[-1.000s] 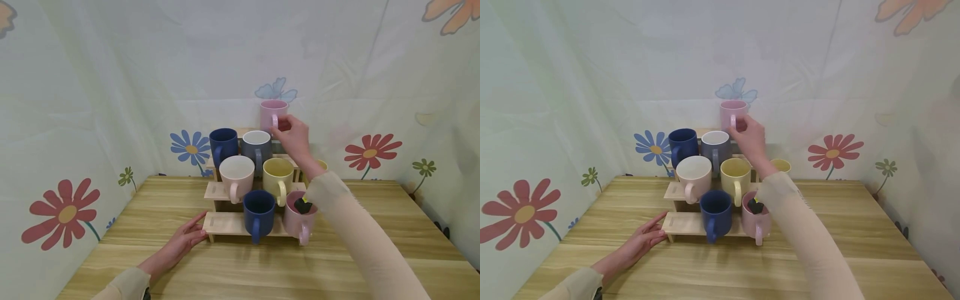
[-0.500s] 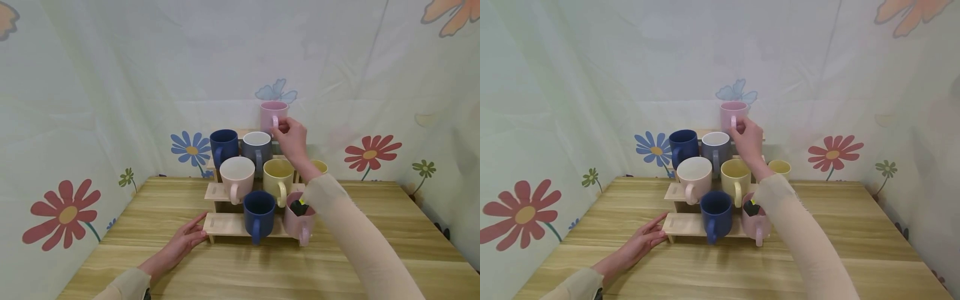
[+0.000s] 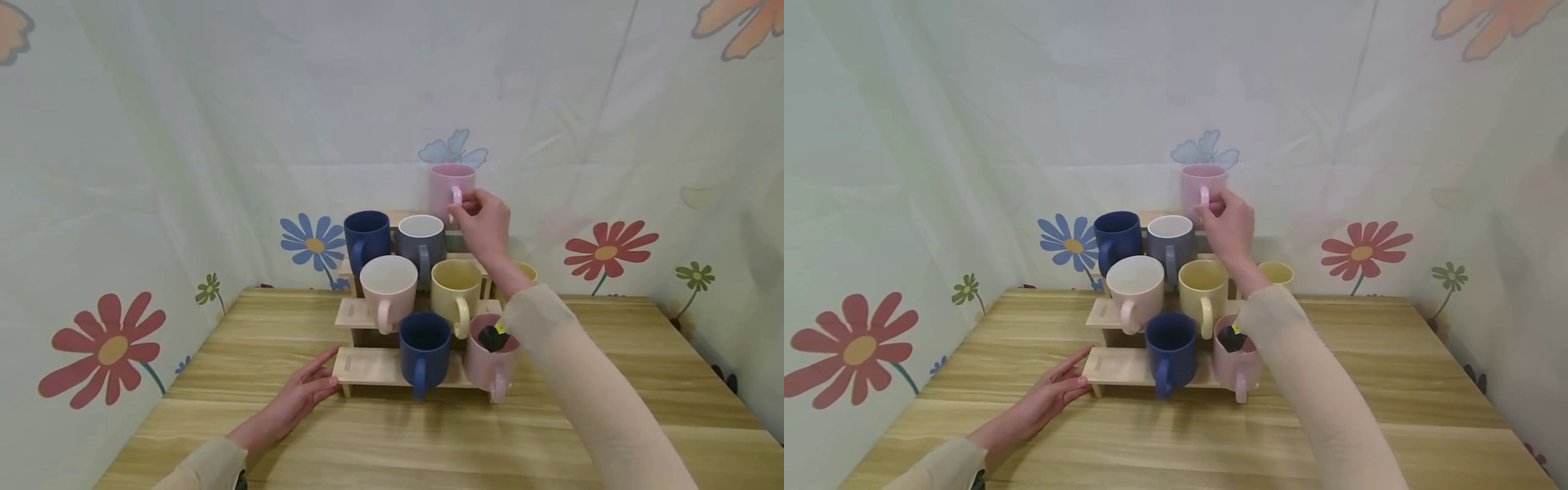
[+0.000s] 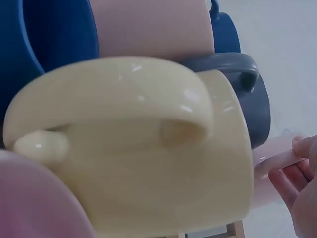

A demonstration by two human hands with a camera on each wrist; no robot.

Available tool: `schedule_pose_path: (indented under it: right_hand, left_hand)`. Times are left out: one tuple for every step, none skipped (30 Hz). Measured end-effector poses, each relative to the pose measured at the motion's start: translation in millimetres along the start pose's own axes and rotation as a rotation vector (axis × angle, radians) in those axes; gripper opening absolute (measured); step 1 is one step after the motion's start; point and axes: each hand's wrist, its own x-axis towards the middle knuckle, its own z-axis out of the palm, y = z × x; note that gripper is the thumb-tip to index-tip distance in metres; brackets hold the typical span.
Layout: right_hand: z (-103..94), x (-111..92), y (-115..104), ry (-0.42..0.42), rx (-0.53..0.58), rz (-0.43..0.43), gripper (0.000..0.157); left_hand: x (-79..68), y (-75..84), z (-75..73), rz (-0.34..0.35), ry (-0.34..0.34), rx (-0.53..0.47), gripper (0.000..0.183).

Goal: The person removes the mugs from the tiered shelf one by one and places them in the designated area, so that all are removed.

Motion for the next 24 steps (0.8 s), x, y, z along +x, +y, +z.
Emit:
schedule_pose_path:
  right_hand:
    - [-1.7,0.0,-0.4,0.002,-0.002,-0.002,0.024]
    - [-3.0,0.3,-0.1,0.005,-0.006,-0.004,0.024]
    - [-4.6,0.4,0.0,0.008,-0.01,-0.006,0.024]
    - [-6.2,0.7,0.2,0.012,-0.009,-0.01,0.024]
    - [-7.7,1.1,0.3,0.015,-0.01,-0.013,0.024]
    - [-9.5,1.4,0.4,0.016,-0.008,-0.016,0.025]
    - [-11.1,1.9,0.7,0.016,-0.007,-0.015,0.025]
    - [-12.7,2.3,1.1,0.017,-0.005,-0.014,0.025]
    - [-14.7,2.5,1.1,0.017,-0.001,-0.01,0.025]
    - [-16.6,2.8,1.5,0.018,-0.002,-0.007,0.025]
    - [-18.5,3.0,2.0,0.019,-0.004,-0.004,0.025]
    - [-20.6,3.0,2.7,0.021,-0.005,0.001,0.025]
    - [-22.6,3.2,3.7,0.024,-0.01,0.005,0.025]
    - [-24.8,3.1,4.8,0.028,-0.014,0.008,0.026]
    - [-27.0,2.9,5.6,0.032,-0.015,0.011,0.026]
    - [-29.3,2.7,6.8,0.038,-0.019,0.011,0.026]
    - [-31.8,2.8,8.0,0.045,-0.018,0.009,0.026]
    - [-34.3,2.9,9.3,0.053,-0.02,0.005,0.026]
    - [-37.0,3.0,10.6,0.063,-0.019,-0.002,0.026]
    - [-39.8,3.3,12.0,0.072,-0.019,-0.007,0.026]
    - [-42.5,3.8,13.6,0.081,-0.02,-0.014,0.025]
    - [-45.3,4.4,15.3,0.091,-0.022,-0.021,0.025]
    - [-48.1,4.8,16.8,0.098,-0.023,-0.025,0.025]
    - [-50.8,5.2,18.3,0.102,-0.028,-0.025,0.025]
  left_hand:
    - [0.2,0.1,0.0,-0.004,0.003,0.001,0.075]
    - [0.5,-0.1,-0.1,-0.008,0.006,0.0,0.075]
    - [0.7,-0.4,-0.3,-0.011,0.008,-0.002,0.075]
    - [0.8,-0.8,-0.4,-0.012,0.009,-0.002,0.075]
    - [0.8,-0.9,-0.4,-0.011,0.008,-0.003,0.075]
    - [0.6,-0.9,-0.5,-0.009,0.005,-0.002,0.075]
    - [0.4,-1.0,-0.6,-0.005,0.001,0.0,0.075]
    - [0.2,-1.0,-0.7,0.0,-0.002,0.002,0.075]
    - [0.0,-0.9,-0.7,0.007,-0.006,0.004,0.075]
    - [-0.3,-0.7,-0.7,0.01,-0.01,0.005,0.075]
    - [-0.5,-0.4,-0.8,0.011,-0.013,0.006,0.075]
    - [-0.5,-0.3,-0.9,0.011,-0.015,0.006,0.075]
    - [-0.7,-0.1,-0.8,0.012,-0.015,0.004,0.075]
    - [-0.7,0.1,-0.8,0.013,-0.016,0.003,0.075]
    - [-0.7,0.3,-0.7,0.012,-0.017,0.003,0.075]
    - [-0.8,0.6,-0.4,0.011,-0.018,0.002,0.075]
    - [-0.8,0.8,-0.3,0.013,-0.019,0.002,0.075]
    - [-0.8,0.8,-0.1,0.015,-0.019,0.001,0.075]
    - [-0.8,0.9,0.0,0.016,-0.019,-0.001,0.075]
    - [-0.7,0.9,0.1,0.016,-0.019,-0.001,0.075]
    - [-0.7,0.9,0.1,0.016,-0.019,-0.001,0.075]
    - [-0.6,0.8,0.0,0.014,-0.018,0.001,0.075]
    - [-0.5,0.6,-0.3,0.014,-0.016,0.002,0.075]
    - [-0.6,0.4,-0.4,0.015,-0.012,0.0,0.075]
